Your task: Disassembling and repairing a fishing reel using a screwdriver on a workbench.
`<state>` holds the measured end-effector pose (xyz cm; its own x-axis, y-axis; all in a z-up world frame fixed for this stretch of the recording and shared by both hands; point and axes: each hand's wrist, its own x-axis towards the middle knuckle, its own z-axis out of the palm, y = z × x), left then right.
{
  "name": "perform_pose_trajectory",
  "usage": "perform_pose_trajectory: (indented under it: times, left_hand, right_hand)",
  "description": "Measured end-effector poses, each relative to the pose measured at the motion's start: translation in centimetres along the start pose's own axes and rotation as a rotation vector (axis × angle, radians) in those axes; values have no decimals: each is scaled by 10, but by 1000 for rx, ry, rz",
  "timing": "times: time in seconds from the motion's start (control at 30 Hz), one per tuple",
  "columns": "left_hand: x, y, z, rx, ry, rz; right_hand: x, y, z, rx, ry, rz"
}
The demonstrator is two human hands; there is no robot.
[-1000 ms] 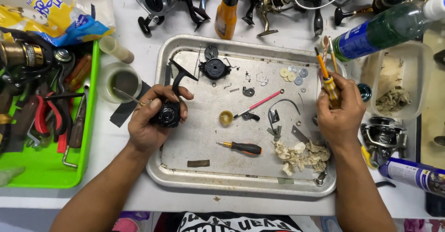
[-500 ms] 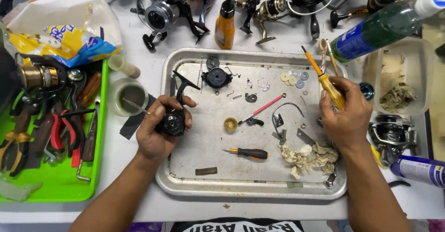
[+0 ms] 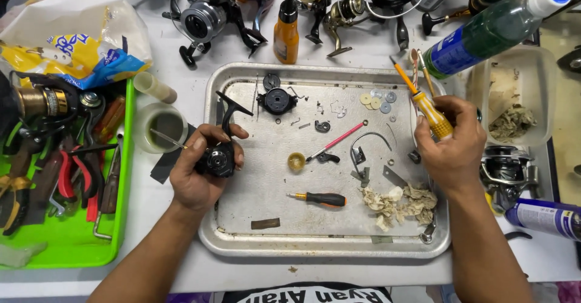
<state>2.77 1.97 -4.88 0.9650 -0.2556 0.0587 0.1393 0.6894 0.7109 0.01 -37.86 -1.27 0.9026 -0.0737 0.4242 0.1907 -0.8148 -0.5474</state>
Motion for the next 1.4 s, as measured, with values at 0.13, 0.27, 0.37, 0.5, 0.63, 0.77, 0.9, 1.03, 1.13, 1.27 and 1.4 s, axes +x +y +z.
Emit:
perform_pose_trajectory:
  times: [0.13,0.27,0.37,0.5,0.63,0.77,0.9,1.03,1.13,1.27,1.4]
  left_hand:
    - [-2,0,2,3,17,-5]
    - [1,0,1,20,19,20]
    - [1,-1,1,20,30,17]
    - [5,-12,-9,94,36,49]
    - [4,-12,-7,96,52,55]
    - [5,-13,-8,85,52,49]
    - [5,-13,-7,89,57,39]
    - [5,-12,-5,92,61,35]
    - [5,-12,-4,109,60,28]
    - [4,-11,-2,106,51,20]
    - [5,-16,-6,107,39,40]
  right_hand:
    - [-5,8,1,-59,1,-5]
    - [2,0,2,1,-63,28]
    - [9,-11,3,66,-135,76]
    - [13,2,18,132,-109,-36]
    - [16,7,28,103,-125,-72]
    - [18,6,32,87,-117,-61]
    - [16,7,33,94,-134,-64]
    - [15,4,32,104,-133,-67]
    - [12,11,32,81,-111,-80]
    - [8,13,30,106,-102,-28]
    - [7,5,22,198,-132,72]
